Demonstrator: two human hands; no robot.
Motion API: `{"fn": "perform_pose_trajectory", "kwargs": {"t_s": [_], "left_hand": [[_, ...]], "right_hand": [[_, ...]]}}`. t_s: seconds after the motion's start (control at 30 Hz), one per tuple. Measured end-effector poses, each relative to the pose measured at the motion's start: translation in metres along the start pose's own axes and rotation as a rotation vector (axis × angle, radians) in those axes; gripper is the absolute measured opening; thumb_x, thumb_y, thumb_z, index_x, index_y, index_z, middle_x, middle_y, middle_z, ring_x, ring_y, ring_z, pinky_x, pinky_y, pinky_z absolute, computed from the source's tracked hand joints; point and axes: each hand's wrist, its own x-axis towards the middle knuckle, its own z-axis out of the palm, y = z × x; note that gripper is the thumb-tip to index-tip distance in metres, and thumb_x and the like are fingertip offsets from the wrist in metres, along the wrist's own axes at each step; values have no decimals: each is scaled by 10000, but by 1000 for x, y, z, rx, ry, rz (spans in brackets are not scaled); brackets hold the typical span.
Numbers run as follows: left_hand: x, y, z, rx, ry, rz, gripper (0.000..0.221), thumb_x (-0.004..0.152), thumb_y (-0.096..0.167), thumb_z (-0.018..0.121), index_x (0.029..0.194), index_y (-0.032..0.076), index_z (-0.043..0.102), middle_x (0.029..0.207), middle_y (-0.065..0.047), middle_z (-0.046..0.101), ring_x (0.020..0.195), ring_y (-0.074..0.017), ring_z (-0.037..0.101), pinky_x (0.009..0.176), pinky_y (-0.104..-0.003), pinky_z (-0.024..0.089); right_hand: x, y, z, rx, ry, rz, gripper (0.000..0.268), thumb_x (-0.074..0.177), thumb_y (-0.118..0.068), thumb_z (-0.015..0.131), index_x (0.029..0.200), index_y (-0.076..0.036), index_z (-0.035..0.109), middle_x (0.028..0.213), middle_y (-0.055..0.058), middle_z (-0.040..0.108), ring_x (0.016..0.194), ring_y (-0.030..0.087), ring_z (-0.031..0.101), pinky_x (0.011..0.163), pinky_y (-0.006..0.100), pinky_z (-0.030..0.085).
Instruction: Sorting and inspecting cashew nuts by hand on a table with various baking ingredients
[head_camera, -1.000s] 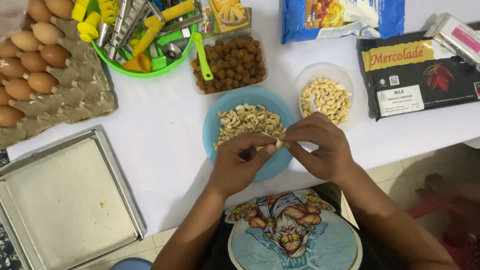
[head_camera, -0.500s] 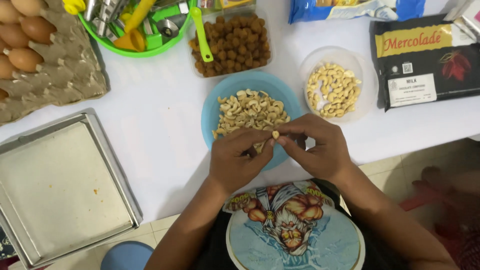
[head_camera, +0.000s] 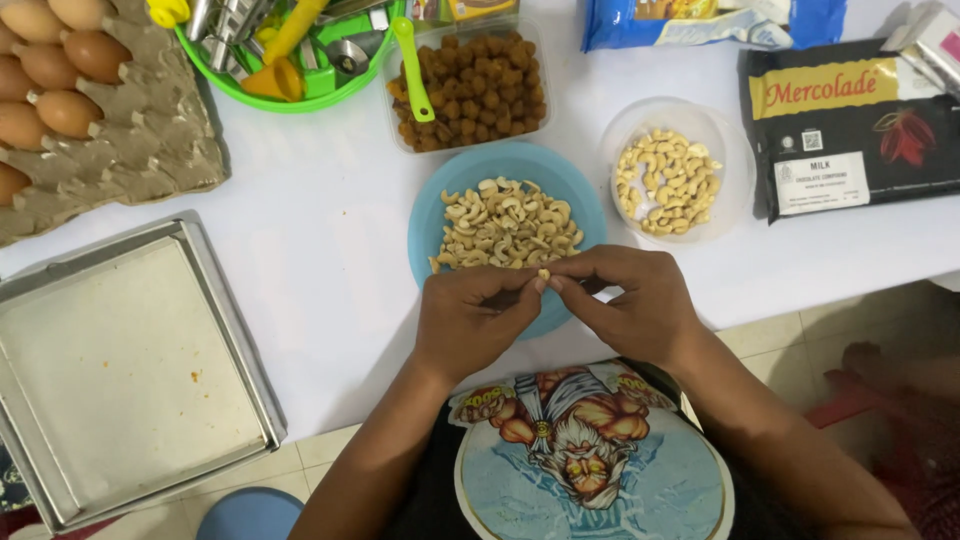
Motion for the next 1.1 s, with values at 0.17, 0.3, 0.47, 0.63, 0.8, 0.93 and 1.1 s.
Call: {"fn": "perform_pose_trajectory", "kwargs": {"t_s": [0.17, 0.3, 0.47, 0.63, 0.8, 0.93, 1.1], "left_hand": [[7, 8, 0, 33, -19, -61, 120, 928, 126, 772, 975, 29, 824, 744, -200, 774, 687, -277, 762, 484, -329, 593], [10, 10, -1, 65, -40, -76, 103, 937, 129, 760, 946, 58, 834, 678, -164, 767, 592, -197, 740, 446, -276, 551], [9, -3, 2, 17, -27, -99, 147, 961, 159, 746, 967, 41, 832, 686, -191, 760, 606, -240, 754, 444, -290, 545], [2, -1, 4, -5, 61, -155, 107, 878, 119, 807, 892, 15, 830, 655, -189, 755, 623, -188, 729, 467, -281, 526], [-2, -15, 2, 47, 113, -201, 120, 792, 125, 857, 827, 17, 819, 619, -171, 735, 598, -148, 697, 461, -278, 519], [-2, -25, -2, 61, 106, -230, 118, 768, 123, 851, 814, 18, 825, 609, -179, 724, 584, -188, 714, 452, -304, 528], [5, -31, -6, 71, 72, -380, 153, 722, 121, 887, 817, 16, 828, 637, -148, 744, 624, -122, 676, 503, -267, 528]], "right_hand": [[-4, 1, -2, 7, 27, 12, 175, 850, -29, 796, 1019, -66, 825, 778, 150, 781, 722, 248, 776, 648, 363, 624], [-9, 9, 1, -30, 52, -1, 184, 863, -42, 797, 1035, -94, 834, 777, 132, 783, 732, 267, 784, 661, 370, 634], [-6, 9, -2, -80, 30, -13, 150, 891, -51, 777, 1026, -93, 830, 780, 142, 779, 729, 253, 771, 654, 391, 625], [0, 6, -1, -68, -30, -44, 137, 881, -51, 760, 990, -102, 824, 746, 103, 774, 698, 226, 781, 662, 367, 621], [8, 4, 1, -114, -109, -135, 116, 888, -65, 749, 966, -107, 825, 767, 128, 782, 713, 301, 792, 638, 407, 621], [5, 14, 7, -133, -87, -172, 112, 852, -77, 784, 949, -115, 825, 757, 117, 777, 707, 286, 791, 637, 384, 620], [3, 29, 12, -134, -41, -236, 109, 821, -103, 809, 926, -127, 821, 723, 78, 776, 682, 276, 786, 639, 383, 628]]}}
